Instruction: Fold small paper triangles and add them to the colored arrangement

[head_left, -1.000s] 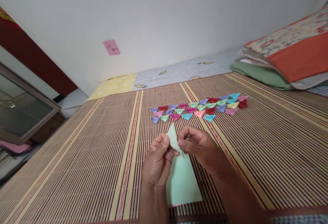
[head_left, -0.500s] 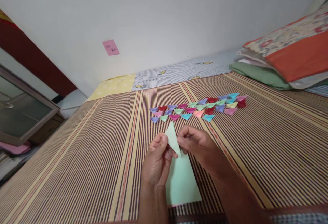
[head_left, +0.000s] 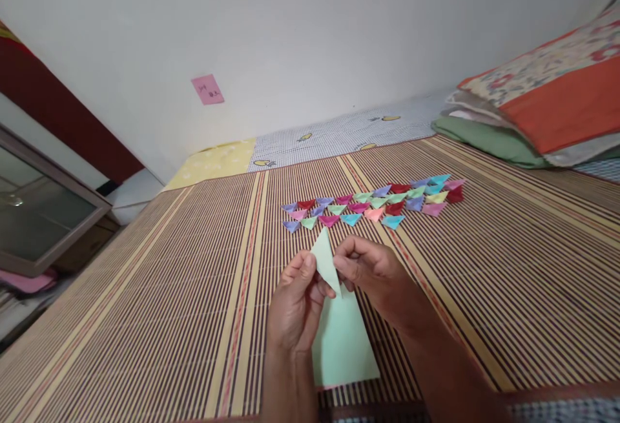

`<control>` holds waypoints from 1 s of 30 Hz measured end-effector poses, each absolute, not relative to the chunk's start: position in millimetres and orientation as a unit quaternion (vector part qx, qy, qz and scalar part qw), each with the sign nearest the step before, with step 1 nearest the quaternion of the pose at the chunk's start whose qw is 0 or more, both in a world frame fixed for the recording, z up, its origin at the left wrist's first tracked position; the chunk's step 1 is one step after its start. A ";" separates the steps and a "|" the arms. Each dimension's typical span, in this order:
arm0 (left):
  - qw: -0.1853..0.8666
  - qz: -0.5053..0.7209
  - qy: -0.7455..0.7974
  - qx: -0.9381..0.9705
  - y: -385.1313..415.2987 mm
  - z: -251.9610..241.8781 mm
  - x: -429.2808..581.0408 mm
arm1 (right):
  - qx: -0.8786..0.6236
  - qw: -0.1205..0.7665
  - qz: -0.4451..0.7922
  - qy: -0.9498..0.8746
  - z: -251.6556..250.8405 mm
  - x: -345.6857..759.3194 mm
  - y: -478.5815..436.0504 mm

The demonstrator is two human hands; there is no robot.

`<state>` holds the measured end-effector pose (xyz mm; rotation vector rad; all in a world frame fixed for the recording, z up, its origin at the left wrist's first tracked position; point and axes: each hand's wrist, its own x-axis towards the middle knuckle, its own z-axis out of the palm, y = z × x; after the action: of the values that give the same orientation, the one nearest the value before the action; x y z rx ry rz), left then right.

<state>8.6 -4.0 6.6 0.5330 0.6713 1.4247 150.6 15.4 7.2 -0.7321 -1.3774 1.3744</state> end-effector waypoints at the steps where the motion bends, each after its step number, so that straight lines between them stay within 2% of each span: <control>1: 0.675 0.633 0.298 0.235 -3.6 6.2 8.7 | -0.304 0.507 0.570 -0.570 7.0 150.5 15.7; 11: 0.672 0.630 0.313 0.231 -4.8 5.1 9.2 | -0.319 0.513 0.549 -0.577 7.7 151.8 14.5; 18: 0.601 0.630 0.371 0.325 -4.5 0.4 13.1 | -0.369 0.562 0.370 -0.641 12.6 144.9 12.3; 23: 0.611 0.646 0.366 0.275 -7.3 2.5 23.2 | -0.375 0.590 0.223 -0.680 10.0 140.8 10.6; 30: 0.662 0.659 0.308 0.180 -12.9 14.7 25.1 | -0.367 0.574 0.199 -0.704 6.8 134.2 8.7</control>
<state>25.1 -12.9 14.7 0.4079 0.6967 1.4898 134.2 8.7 6.8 -0.8602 -1.6506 0.4662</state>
